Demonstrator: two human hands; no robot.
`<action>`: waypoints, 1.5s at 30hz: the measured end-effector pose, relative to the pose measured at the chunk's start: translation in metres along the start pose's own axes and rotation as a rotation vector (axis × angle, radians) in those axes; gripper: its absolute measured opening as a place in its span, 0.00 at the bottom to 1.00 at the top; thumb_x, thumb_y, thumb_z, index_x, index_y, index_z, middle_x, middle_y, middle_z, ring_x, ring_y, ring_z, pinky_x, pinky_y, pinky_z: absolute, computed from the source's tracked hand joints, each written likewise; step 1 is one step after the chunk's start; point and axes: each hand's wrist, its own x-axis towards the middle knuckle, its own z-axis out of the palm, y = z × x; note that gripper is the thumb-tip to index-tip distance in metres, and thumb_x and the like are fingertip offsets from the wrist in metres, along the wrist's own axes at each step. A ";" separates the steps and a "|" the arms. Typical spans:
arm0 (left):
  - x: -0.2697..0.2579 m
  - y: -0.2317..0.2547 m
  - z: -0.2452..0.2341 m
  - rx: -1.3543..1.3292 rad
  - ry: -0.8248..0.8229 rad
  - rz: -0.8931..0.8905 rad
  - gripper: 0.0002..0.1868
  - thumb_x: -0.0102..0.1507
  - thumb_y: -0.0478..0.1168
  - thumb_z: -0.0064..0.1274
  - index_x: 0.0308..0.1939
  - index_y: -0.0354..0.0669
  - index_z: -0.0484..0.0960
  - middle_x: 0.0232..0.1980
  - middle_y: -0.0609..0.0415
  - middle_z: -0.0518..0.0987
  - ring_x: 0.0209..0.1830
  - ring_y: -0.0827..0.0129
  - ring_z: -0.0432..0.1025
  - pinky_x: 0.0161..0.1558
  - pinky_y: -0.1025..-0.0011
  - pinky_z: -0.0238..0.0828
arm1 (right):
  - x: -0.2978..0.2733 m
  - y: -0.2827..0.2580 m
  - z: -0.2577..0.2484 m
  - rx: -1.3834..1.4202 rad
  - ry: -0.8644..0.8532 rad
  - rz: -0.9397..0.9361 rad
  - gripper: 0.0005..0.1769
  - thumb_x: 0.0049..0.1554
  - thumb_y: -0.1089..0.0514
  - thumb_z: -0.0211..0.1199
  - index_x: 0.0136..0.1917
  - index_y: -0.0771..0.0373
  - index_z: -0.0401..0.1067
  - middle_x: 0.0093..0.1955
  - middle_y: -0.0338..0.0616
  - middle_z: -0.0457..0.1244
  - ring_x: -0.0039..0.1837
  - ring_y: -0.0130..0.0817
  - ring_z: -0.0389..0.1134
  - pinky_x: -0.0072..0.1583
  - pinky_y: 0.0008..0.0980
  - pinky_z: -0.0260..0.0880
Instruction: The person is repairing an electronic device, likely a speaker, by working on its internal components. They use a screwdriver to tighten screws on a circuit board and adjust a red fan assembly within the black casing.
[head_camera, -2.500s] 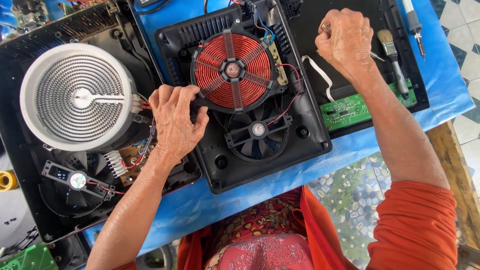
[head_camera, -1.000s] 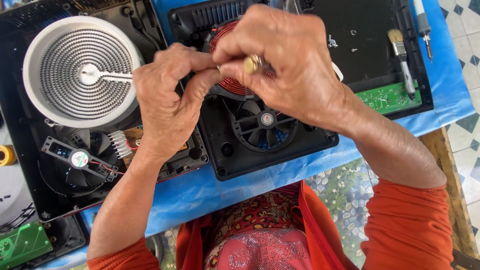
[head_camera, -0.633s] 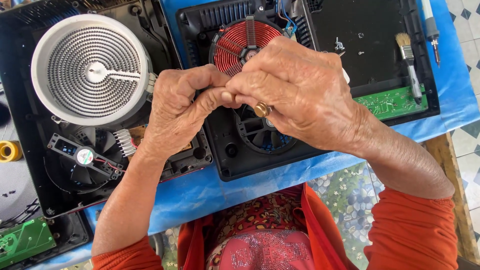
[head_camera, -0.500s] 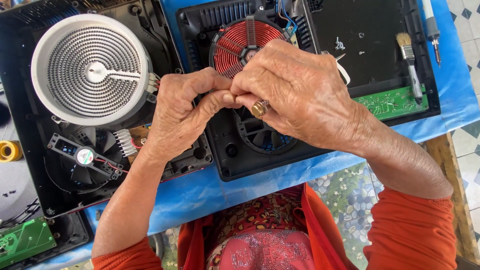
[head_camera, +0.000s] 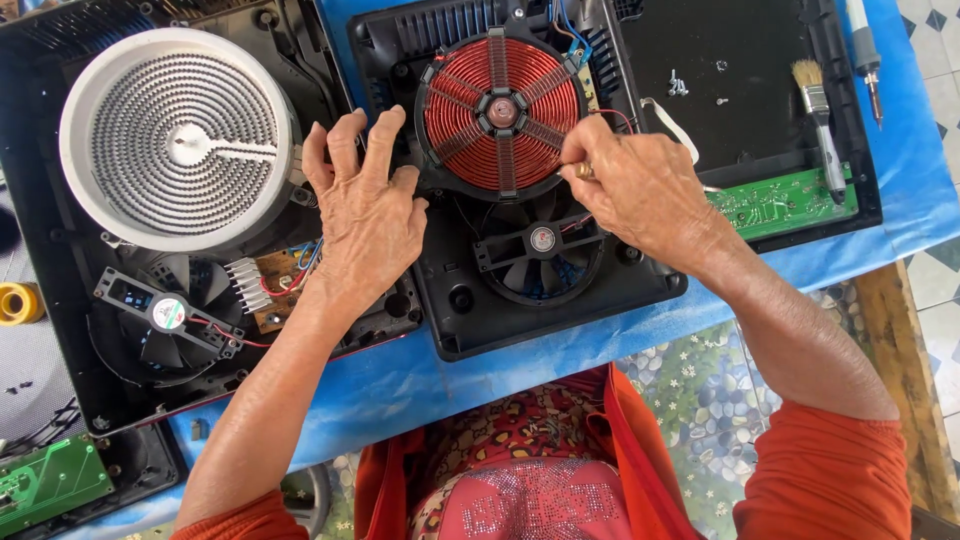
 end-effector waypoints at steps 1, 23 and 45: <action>0.003 0.007 -0.008 0.002 -0.002 -0.001 0.11 0.55 0.35 0.70 0.38 0.32 0.86 0.66 0.41 0.70 0.70 0.44 0.54 0.71 0.38 0.36 | -0.002 0.004 0.004 0.002 0.000 -0.001 0.03 0.65 0.62 0.59 0.52 0.58 0.66 0.31 0.44 0.64 0.40 0.46 0.72 0.48 0.48 0.72; -0.011 -0.011 0.039 -0.289 0.057 -0.129 0.08 0.55 0.33 0.68 0.31 0.44 0.82 0.68 0.61 0.68 0.66 0.54 0.53 0.63 0.52 0.48 | -0.017 0.028 0.015 0.787 0.020 0.156 0.03 0.65 0.62 0.61 0.49 0.64 0.73 0.37 0.46 0.70 0.34 0.23 0.58 0.36 0.21 0.56; -0.008 0.005 0.023 -0.329 -0.042 -0.080 0.15 0.52 0.42 0.73 0.36 0.43 0.82 0.60 0.54 0.71 0.58 0.56 0.56 0.61 0.52 0.51 | 0.017 -0.030 0.027 0.151 0.044 -0.141 0.05 0.60 0.52 0.63 0.47 0.52 0.70 0.40 0.40 0.68 0.47 0.44 0.73 0.48 0.43 0.73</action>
